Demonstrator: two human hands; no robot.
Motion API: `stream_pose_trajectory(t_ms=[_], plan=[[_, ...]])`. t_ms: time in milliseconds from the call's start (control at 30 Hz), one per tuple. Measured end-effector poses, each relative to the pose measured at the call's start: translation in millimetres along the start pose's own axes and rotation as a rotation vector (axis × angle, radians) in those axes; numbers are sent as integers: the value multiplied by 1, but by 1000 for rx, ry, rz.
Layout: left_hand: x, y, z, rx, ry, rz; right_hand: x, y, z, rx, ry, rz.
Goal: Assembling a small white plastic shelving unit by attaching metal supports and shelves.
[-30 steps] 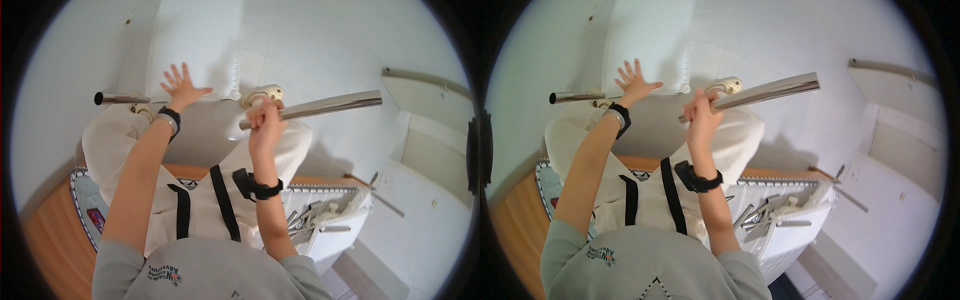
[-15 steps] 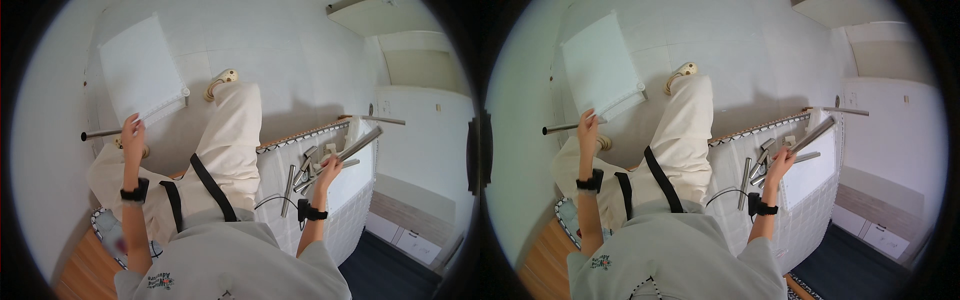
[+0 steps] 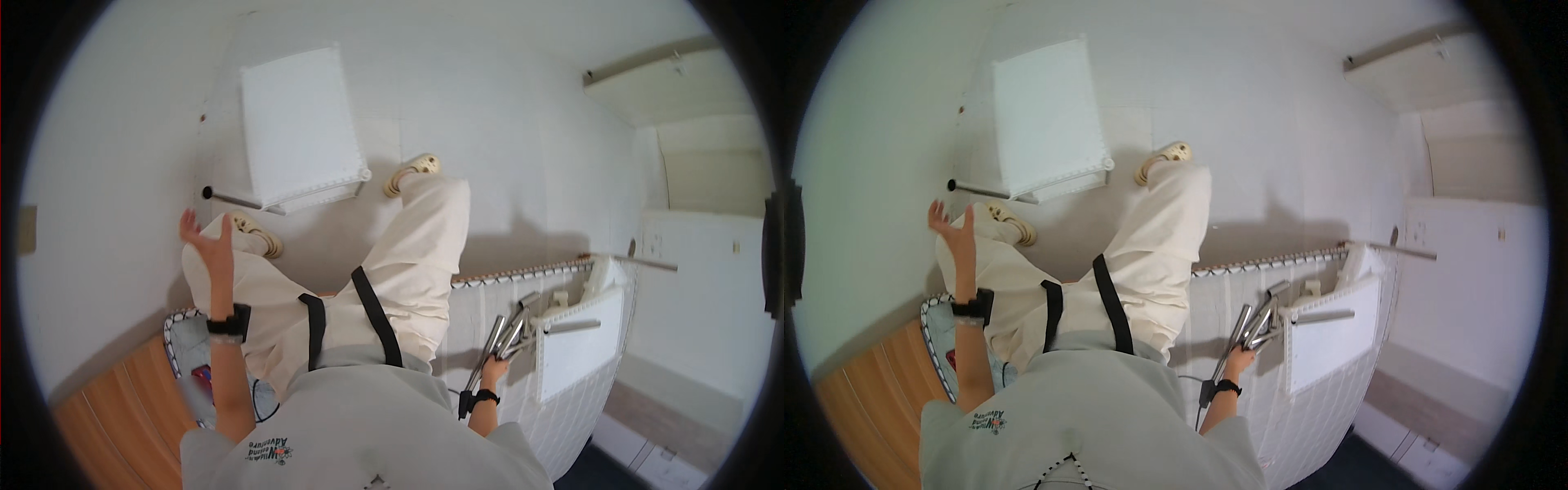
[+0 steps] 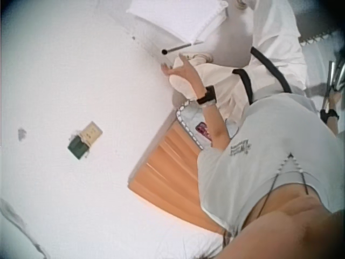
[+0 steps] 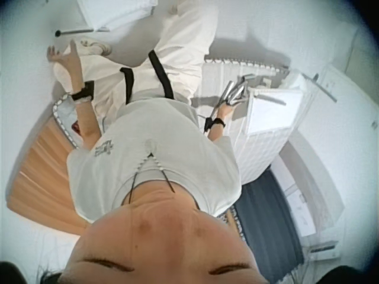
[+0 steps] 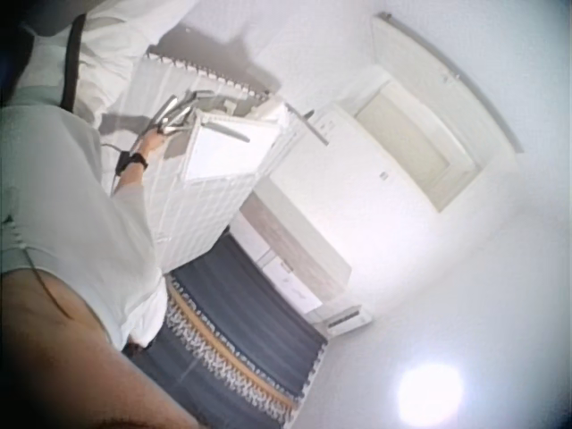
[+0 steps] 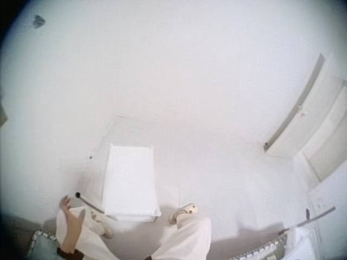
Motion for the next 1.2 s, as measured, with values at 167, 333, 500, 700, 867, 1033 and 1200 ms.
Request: stream_pose_trajectory(t_ms=[167, 333, 500, 700, 867, 1033, 1200], plan=[[63, -23, -37, 0, 339, 130, 48, 11, 21, -240, 68, 22], [48, -23, -56, 169, 338, 178, 128, 19, 43, -327, -218, 266], [33, -15, -53, 146, 230, 239, 240, 40, 42, -143, -748, 673], [-1, 31, -58, 435, 47, 128, 420, 161, -20, 562, -688, 1054], [-51, 85, -48, 774, 23, 10, 454, 315, -79, 949, -310, 1666], [-77, 112, -34, 714, 17, -302, 426, 354, -110, 1236, -439, 1578], [-50, 75, -47, 696, -82, -135, 411, 368, -102, 1311, -458, 1285]])
Point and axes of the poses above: each hand's wrist, its own y-axis away from the middle knuckle, its own z-axis out of the back of the hand, x = y × z, the point moved 6 cm from there along -y, towards the middle knuckle, and after that the axes turned 4 degrees about -y, right-handed, at the moved point
